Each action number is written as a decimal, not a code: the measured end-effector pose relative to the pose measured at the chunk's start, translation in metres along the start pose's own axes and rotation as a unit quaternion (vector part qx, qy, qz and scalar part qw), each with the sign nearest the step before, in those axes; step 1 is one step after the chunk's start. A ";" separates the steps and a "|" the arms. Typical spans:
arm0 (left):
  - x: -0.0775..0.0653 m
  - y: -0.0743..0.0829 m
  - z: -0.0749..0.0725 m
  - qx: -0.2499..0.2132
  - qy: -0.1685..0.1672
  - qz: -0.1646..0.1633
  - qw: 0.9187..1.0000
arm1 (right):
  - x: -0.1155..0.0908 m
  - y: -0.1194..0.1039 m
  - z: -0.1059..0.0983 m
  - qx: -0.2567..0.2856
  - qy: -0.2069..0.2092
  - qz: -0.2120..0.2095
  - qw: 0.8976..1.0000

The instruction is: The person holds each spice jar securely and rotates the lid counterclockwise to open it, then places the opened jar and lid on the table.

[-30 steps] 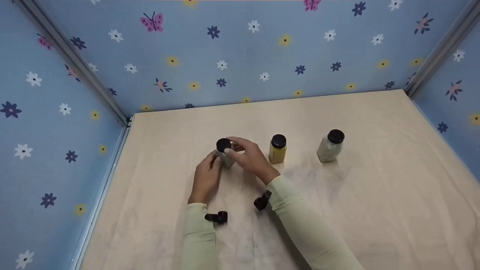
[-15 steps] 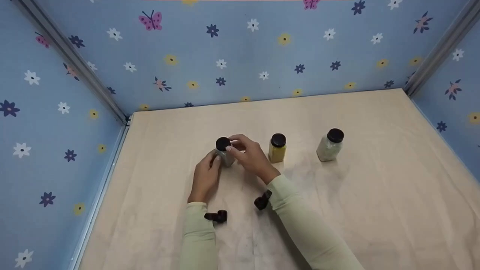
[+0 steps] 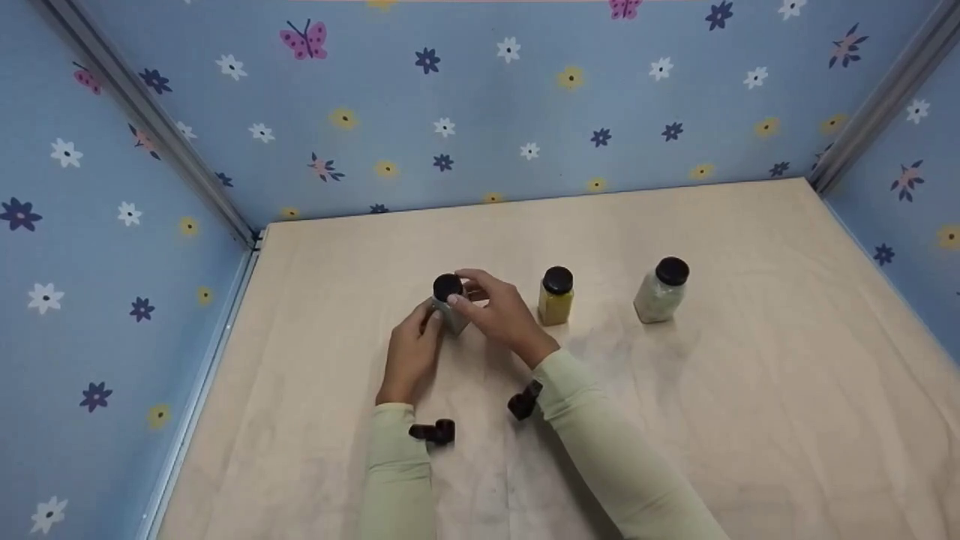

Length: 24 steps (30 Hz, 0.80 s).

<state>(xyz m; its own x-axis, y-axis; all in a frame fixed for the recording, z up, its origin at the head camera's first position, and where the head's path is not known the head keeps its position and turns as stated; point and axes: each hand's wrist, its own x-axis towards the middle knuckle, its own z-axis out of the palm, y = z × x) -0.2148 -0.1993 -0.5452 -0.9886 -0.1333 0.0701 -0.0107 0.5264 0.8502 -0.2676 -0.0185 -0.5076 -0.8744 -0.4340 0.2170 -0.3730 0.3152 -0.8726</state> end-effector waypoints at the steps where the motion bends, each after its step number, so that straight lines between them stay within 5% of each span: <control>1: 0.000 0.000 0.000 0.001 -0.001 -0.002 1.000 | 0.000 0.000 0.000 0.000 0.000 0.002 1.000; 16: 0.000 0.001 0.000 -0.007 -0.022 0.016 1.000 | -0.001 0.003 -0.002 0.018 0.011 -0.001 1.000; 24: 0.000 0.000 -0.001 -0.006 -0.019 -0.002 1.000 | -0.001 0.005 0.001 0.025 0.016 -0.003 1.000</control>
<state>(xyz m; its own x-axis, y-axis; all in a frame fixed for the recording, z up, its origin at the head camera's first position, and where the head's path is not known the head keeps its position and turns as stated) -0.2144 -0.1999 -0.5444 -0.9937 -0.1021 0.0469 -0.0125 0.5152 0.8570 -0.2680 -0.0168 -0.5125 -0.8822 -0.4080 0.2349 -0.3626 0.2706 -0.8918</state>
